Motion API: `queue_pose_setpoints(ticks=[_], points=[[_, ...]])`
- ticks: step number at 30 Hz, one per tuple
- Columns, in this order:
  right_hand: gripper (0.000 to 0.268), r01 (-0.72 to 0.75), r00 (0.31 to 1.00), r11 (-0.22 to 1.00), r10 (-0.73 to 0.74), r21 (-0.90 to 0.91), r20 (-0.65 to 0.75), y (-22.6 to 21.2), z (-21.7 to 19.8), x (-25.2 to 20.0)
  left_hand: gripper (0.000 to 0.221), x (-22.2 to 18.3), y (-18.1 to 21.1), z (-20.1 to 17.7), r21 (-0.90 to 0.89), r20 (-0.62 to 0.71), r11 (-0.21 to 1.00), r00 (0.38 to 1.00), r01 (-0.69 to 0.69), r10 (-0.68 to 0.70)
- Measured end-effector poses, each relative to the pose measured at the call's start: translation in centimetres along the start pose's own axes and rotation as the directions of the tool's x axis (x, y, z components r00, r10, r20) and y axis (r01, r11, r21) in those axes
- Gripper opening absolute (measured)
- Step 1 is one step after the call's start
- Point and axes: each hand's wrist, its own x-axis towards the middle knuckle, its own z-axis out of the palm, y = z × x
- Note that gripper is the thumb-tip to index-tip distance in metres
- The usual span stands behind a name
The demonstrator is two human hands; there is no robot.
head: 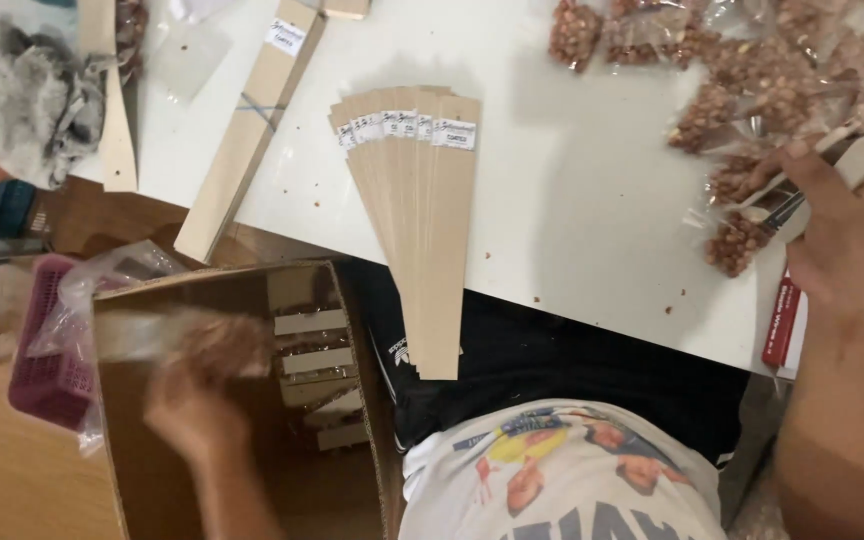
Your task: Stapling small plastic bags of nuts onto cardboard display strips for retail packaging.
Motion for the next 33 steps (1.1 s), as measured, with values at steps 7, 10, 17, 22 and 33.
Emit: queue_pose_setpoints(ticks=[7,10,17,22,33], points=[[0.033,0.170,0.983,0.940,-0.182,-0.297,-0.014,1.5,-0.5,0.2,0.045,-4.3,2.9,6.0,-0.132,0.507,0.988,0.862,0.082,-0.004],[0.025,0.428,0.864,0.696,-0.503,-0.576,0.034,4.1,-3.1,0.8,0.037,-6.5,1.7,6.7,0.117,0.396,0.916,0.864,-0.382,0.310],[0.069,0.529,0.813,0.353,-0.470,-0.772,0.342,4.3,3.7,-1.4,0.070,-15.1,7.4,9.7,0.389,0.517,0.218,0.408,-0.895,0.752],[0.067,0.675,0.629,0.161,-0.635,-0.720,0.447,2.7,9.3,-0.8,0.071,-14.9,4.5,10.8,0.371,0.536,0.446,0.580,-0.815,0.614],[0.039,0.418,0.857,0.710,-0.515,-0.567,-0.014,-10.7,1.6,20.6,0.060,-13.0,7.6,14.3,0.273,0.253,0.333,0.402,-0.902,0.880]])
